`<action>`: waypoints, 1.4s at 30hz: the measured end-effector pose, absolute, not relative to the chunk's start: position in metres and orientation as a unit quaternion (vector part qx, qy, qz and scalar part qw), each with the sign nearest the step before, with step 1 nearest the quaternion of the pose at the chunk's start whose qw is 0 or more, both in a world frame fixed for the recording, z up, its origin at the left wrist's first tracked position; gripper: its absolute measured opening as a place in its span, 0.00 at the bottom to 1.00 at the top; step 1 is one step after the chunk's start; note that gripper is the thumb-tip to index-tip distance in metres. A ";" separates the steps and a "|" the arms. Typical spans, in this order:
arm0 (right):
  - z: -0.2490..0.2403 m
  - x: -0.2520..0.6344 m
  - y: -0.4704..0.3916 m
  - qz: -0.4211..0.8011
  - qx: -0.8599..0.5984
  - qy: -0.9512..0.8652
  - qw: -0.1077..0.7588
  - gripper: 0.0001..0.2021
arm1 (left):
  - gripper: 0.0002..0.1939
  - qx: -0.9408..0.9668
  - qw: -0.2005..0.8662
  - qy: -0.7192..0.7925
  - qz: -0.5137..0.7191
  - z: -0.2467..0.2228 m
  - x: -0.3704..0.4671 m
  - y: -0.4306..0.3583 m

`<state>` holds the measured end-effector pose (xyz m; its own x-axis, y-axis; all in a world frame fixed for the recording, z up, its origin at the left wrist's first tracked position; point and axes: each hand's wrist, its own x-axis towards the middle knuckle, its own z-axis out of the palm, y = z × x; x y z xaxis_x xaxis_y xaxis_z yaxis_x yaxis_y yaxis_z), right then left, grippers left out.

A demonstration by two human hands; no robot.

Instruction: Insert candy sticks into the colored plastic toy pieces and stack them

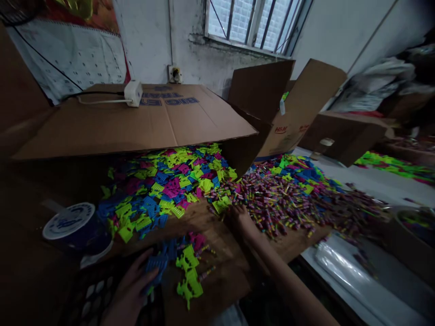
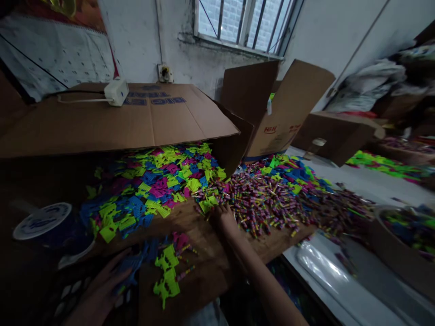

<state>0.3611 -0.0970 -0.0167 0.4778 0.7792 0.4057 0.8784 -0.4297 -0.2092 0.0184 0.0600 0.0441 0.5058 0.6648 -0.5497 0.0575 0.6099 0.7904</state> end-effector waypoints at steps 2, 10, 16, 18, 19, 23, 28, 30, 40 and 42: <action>-0.020 0.367 -0.103 -0.127 -0.842 -0.470 0.231 0.07 | 0.34 0.401 0.777 0.445 0.191 0.049 0.020 0.058; -0.027 0.375 -0.102 -0.129 -0.856 -0.333 0.373 0.20 | 0.28 0.388 0.796 0.432 0.173 0.047 0.030 0.043; -0.002 0.366 -0.099 -0.077 -0.834 -0.329 0.437 0.21 | 0.25 0.402 0.795 0.416 0.182 0.034 0.025 0.042; 0.007 0.362 -0.100 -0.058 -0.828 -0.341 0.442 0.21 | 0.26 0.398 0.794 0.422 0.181 0.034 0.024 0.043; 0.010 0.359 -0.100 -0.049 -0.826 -0.349 0.441 0.21 | 0.26 0.395 0.793 0.427 0.179 0.034 0.023 0.043; 0.012 0.345 -0.098 -0.011 -0.820 -0.399 0.410 0.21 | 0.27 0.386 0.798 0.432 0.167 0.035 0.022 0.043; 0.005 0.335 -0.098 -0.001 -0.827 -0.463 0.320 0.18 | 0.25 0.382 0.796 0.438 0.170 0.034 0.021 0.041; 0.005 0.334 -0.102 -0.022 -0.828 -0.488 0.276 0.14 | 0.26 0.381 0.792 0.446 0.169 0.034 0.020 0.041; -0.003 0.328 -0.097 -0.055 -0.765 -0.636 0.084 0.15 | 0.26 0.368 0.797 0.446 0.176 0.034 0.017 0.042; -0.001 0.332 -0.089 -0.066 -0.765 -0.636 0.078 0.15 | 0.27 0.362 0.798 0.449 0.173 0.034 0.016 0.041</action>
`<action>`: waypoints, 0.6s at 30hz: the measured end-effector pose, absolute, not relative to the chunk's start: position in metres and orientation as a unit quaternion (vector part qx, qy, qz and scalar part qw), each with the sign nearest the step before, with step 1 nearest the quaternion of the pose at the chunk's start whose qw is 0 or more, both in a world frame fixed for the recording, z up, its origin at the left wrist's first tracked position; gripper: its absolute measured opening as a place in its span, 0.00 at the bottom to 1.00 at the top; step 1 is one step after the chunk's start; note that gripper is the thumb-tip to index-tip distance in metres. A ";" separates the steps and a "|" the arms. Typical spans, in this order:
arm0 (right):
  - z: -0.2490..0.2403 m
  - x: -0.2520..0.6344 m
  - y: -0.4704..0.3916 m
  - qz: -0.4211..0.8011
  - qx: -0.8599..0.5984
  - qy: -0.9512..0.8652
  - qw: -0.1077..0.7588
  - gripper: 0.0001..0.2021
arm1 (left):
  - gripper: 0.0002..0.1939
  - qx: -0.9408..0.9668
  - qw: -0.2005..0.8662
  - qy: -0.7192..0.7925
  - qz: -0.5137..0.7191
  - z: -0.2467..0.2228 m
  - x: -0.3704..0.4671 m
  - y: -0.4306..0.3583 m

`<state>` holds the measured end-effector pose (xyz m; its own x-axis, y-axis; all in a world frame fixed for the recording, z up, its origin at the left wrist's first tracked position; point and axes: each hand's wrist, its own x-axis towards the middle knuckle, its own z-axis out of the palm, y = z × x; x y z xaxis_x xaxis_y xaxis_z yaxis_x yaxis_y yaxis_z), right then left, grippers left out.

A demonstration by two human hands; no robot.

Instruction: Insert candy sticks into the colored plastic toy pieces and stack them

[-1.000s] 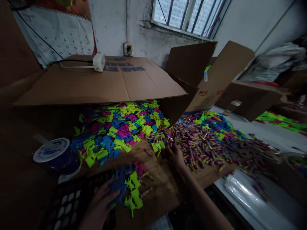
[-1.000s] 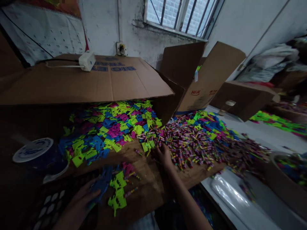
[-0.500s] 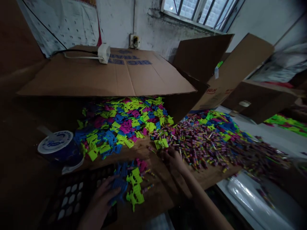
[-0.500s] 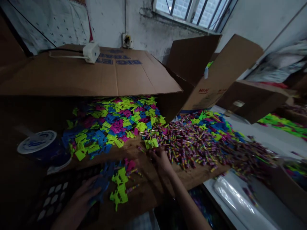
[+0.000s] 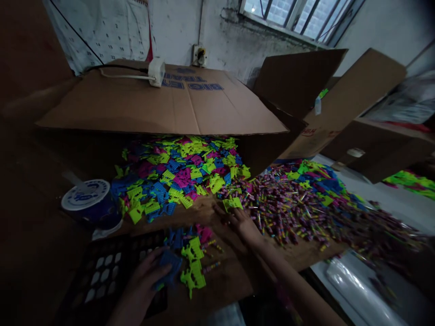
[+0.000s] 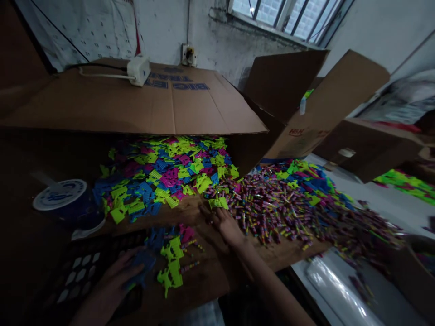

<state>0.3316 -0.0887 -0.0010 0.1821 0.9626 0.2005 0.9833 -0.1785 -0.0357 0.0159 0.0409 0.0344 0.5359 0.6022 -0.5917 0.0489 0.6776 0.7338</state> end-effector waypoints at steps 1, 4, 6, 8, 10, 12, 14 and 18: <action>0.001 0.333 -0.085 -0.071 -0.765 -0.635 0.077 0.15 | 0.27 0.361 0.799 0.450 0.170 0.035 0.015 0.041; 0.005 0.334 -0.077 -0.070 -0.760 -0.642 0.070 0.19 | 0.28 0.366 0.795 0.457 0.158 0.041 0.013 0.040; 0.006 0.331 -0.077 -0.064 -0.755 -0.650 0.063 0.22 | 0.29 0.366 0.790 0.466 0.155 0.044 0.012 0.040; 0.006 0.327 -0.082 -0.059 -0.749 -0.658 0.056 0.22 | 0.29 0.360 0.790 0.471 0.157 0.045 0.010 0.040; 0.005 0.323 -0.089 -0.058 -0.744 -0.663 0.054 0.20 | 0.29 0.359 0.791 0.469 0.158 0.042 0.009 0.040; 0.004 0.320 -0.095 -0.061 -0.746 -0.660 0.058 0.18 | 0.28 0.361 0.792 0.467 0.160 0.038 0.008 0.039; 0.002 0.319 -0.098 -0.062 -0.756 -0.648 0.065 0.16 | 0.27 0.359 0.796 0.459 0.163 0.033 0.008 0.036; -0.003 0.318 -0.086 -0.054 -0.793 -0.601 0.084 0.16 | 0.27 0.356 0.808 0.440 0.162 0.035 0.008 0.033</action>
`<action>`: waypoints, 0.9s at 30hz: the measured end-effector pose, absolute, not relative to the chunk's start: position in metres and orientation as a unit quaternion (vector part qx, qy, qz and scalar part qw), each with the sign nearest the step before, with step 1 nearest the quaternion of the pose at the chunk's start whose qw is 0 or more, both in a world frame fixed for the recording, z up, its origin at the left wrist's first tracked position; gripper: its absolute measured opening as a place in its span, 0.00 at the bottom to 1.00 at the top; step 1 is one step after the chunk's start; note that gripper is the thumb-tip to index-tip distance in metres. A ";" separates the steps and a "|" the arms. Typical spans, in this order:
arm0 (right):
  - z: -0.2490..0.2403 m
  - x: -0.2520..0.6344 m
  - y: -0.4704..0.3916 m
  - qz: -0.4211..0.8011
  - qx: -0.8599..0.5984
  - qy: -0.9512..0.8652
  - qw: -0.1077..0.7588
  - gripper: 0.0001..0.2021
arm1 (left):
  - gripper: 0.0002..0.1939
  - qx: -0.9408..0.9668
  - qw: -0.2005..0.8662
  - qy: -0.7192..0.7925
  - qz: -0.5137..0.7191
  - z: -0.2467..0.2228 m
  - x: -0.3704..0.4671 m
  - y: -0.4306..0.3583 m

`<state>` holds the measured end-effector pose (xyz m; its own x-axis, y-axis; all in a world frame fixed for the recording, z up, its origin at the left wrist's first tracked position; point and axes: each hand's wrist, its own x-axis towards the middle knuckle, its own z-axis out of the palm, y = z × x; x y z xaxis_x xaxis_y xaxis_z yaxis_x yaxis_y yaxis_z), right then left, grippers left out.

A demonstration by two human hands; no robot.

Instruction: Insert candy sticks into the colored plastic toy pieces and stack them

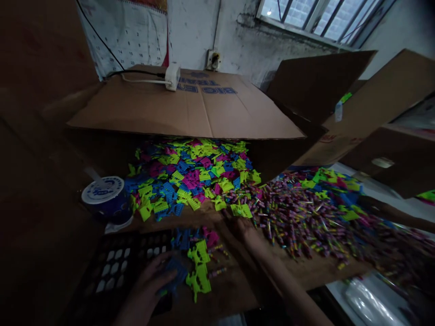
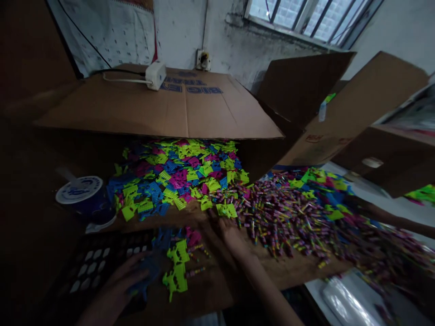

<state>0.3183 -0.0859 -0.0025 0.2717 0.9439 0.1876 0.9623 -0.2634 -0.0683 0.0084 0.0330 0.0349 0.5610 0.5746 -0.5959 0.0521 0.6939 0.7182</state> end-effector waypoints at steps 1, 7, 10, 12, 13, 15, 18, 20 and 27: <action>-0.004 0.318 -0.079 -0.053 -0.804 -0.585 0.091 0.16 | 0.27 0.357 0.808 0.440 0.160 0.038 0.009 0.032; -0.011 0.302 -0.029 -0.060 -0.874 -0.470 0.110 0.14 | 0.24 0.379 0.783 0.471 0.148 0.055 0.012 0.027; -0.012 0.290 -0.016 -0.061 -0.896 -0.424 0.119 0.14 | 0.25 0.405 0.774 0.464 0.144 0.059 0.012 0.025; -0.010 0.284 -0.014 -0.057 -0.898 -0.413 0.137 0.14 | 0.26 0.416 0.771 0.462 0.135 0.061 0.012 0.024; -0.007 0.283 -0.016 -0.052 -0.896 -0.415 0.150 0.13 | 0.26 0.418 0.771 0.462 0.134 0.062 0.012 0.024; -0.001 0.285 -0.028 -0.037 -0.886 -0.427 0.179 0.13 | 0.25 0.413 0.775 0.459 0.139 0.061 0.012 0.022; 0.013 0.299 -0.065 -0.017 -0.871 -0.440 0.220 0.15 | 0.25 0.397 0.795 0.437 0.143 0.057 0.013 0.019; 0.022 0.312 -0.097 -0.005 -0.863 -0.447 0.234 0.16 | 0.28 0.390 0.806 0.423 0.141 0.052 0.013 0.017; 0.019 0.315 -0.180 0.048 -0.834 -0.508 0.209 0.14 | 0.31 0.389 0.804 0.435 0.109 0.043 0.017 0.023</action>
